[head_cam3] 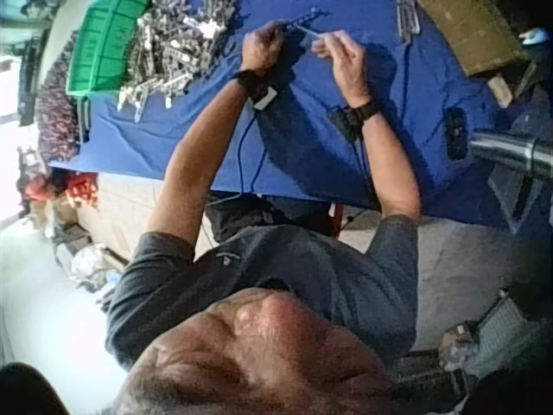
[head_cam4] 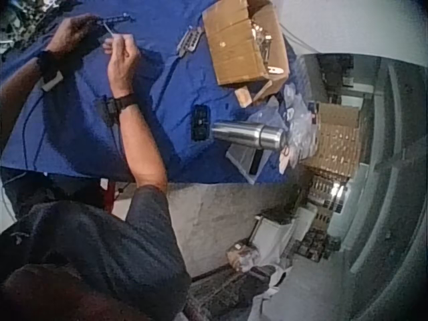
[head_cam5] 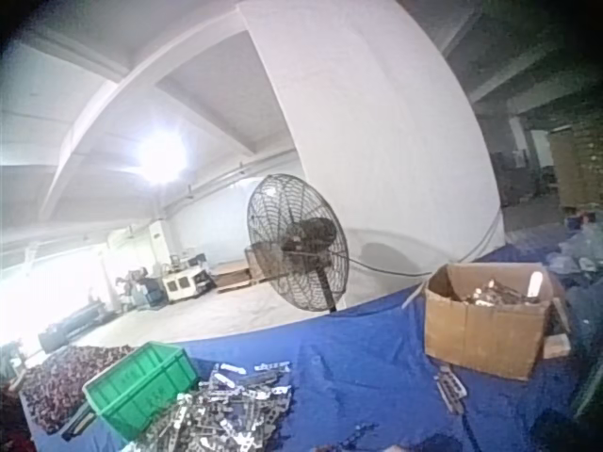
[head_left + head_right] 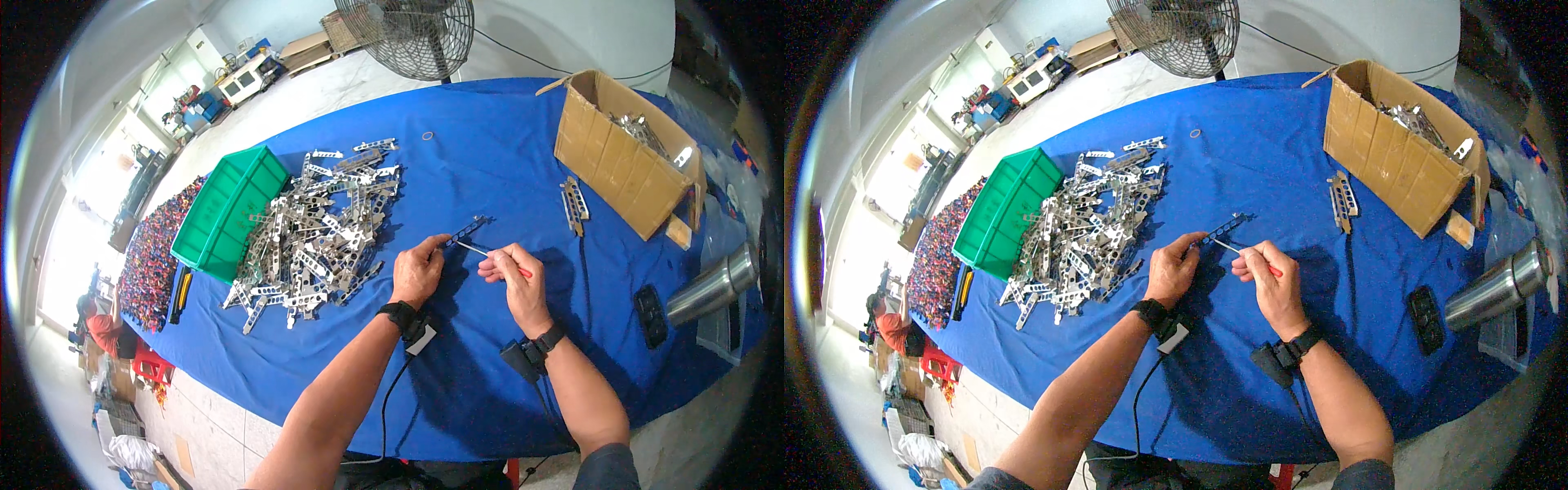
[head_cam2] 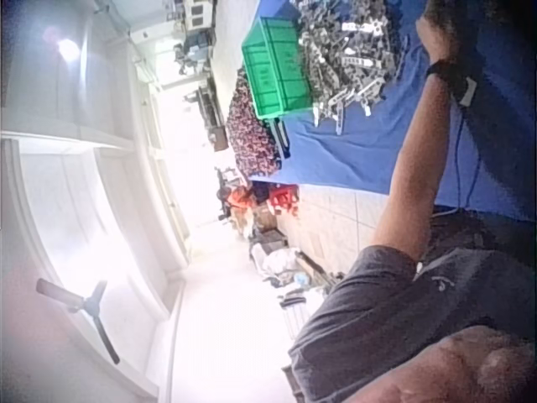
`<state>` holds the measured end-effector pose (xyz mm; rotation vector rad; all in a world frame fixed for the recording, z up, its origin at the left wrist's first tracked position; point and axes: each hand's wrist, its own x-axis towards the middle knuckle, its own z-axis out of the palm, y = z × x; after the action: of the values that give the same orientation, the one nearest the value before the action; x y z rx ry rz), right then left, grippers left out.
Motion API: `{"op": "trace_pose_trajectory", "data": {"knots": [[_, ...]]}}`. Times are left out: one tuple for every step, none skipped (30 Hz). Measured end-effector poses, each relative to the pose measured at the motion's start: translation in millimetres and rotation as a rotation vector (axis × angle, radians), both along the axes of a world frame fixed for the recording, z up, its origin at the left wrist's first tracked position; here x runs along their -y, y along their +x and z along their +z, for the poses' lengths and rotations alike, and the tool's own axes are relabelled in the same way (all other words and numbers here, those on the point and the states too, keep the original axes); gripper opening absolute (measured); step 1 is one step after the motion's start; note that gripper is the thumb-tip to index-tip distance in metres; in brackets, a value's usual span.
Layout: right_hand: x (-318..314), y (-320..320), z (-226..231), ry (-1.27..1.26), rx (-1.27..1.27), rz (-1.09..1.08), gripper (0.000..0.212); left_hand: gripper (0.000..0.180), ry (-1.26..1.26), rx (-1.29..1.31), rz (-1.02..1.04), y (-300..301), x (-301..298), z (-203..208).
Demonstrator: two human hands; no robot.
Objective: Assemble small metal components using a screwdriver.
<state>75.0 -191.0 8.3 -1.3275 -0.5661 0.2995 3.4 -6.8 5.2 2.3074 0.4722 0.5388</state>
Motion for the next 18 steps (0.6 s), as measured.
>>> {"op": "trace_pose_trajectory", "data": {"knots": [[-0.8,0.6,-1.2,0.0,0.001,0.002,0.028,0.03,-0.001,0.001,0.006,-0.4,0.2,0.7],[-2.3,1.3,-3.6,0.009,-0.009,-0.032,0.028,0.03,-0.001,0.002,0.008,-0.4,0.3,1.0],[-3.1,1.8,-4.9,0.018,-0.019,-0.067,0.028,0.03,-0.011,-0.006,0.004,-0.2,0.4,1.4],[-2.9,0.8,-3.9,0.017,-0.02,-0.068,0.028,0.03,-0.022,-0.015,-0.002,-0.2,0.5,1.6],[-2.6,-0.6,-2.0,0.026,0.004,-0.039,0.028,0.03,-0.022,-0.016,-0.003,-0.6,0.4,1.9],[-2.4,-1.7,-0.5,0.034,0.027,-0.011,0.029,0.03,-0.016,-0.013,0.0,-1.1,0.2,2.4],[-2.6,-1.8,0.0,0.034,0.028,-0.013,0.029,0.03,-0.011,-0.009,0.003,-0.8,0.1,2.2],[-2.8,-1.7,0.4,0.03,0.045,-0.026,0.029,0.03,-0.011,-0.008,0.002,-0.2,-0.4,0.3],[-3.0,-1.6,0.6,0.027,0.062,-0.039,0.029,0.03,-0.005,0.01,-0.001,0.6,-1.3,-2.4],[-2.5,-1.2,0.2,0.027,0.063,-0.037,0.029,0.029,0.002,0.029,-0.001,0.7,-0.7,-1.3],[-1.6,-0.7,-0.5,0.006,0.063,-0.041,0.029,0.029,0.003,0.029,0.001,0.6,-0.2,-0.2],[-1.1,-0.2,-0.8,-0.016,0.063,-0.045,0.029,0.029,-0.004,0.007,-0.001,0.5,0.3,0.8],[-1.2,-1.0,-0.3,-0.016,0.061,-0.046,0.029,0.029,-0.012,-0.017,-0.005,-0.2,0.7,2.1],[-1.1,-1.8,0.9,-0.002,0.053,-0.03,0.029,0.029,-0.012,-0.019,-0.006,-0.7,0.5,1.8],[-1.4,-2.6,1.3,0.012,0.044,-0.015,0.028,0.029,-0.014,-0.019,0.001,-1.2,0.2,1.3],[-1.6,-2.3,1.8,0.012,0.046,-0.015,0.028,0.029,-0.017,-0.015,0.008,-0.9,0.2,1.7],[-2.1,-2.0,2.1,0.032,0.017,-0.016,0.028,0.029,-0.017,-0.014,0.008,-0.3,-0.1,0.9],[-2.4,-1.7,2.5,0.051,-0.012,-0.017,0.028,0.029,-0.024,-0.005,0.005,0.5,-0.7,-0.7]]}}
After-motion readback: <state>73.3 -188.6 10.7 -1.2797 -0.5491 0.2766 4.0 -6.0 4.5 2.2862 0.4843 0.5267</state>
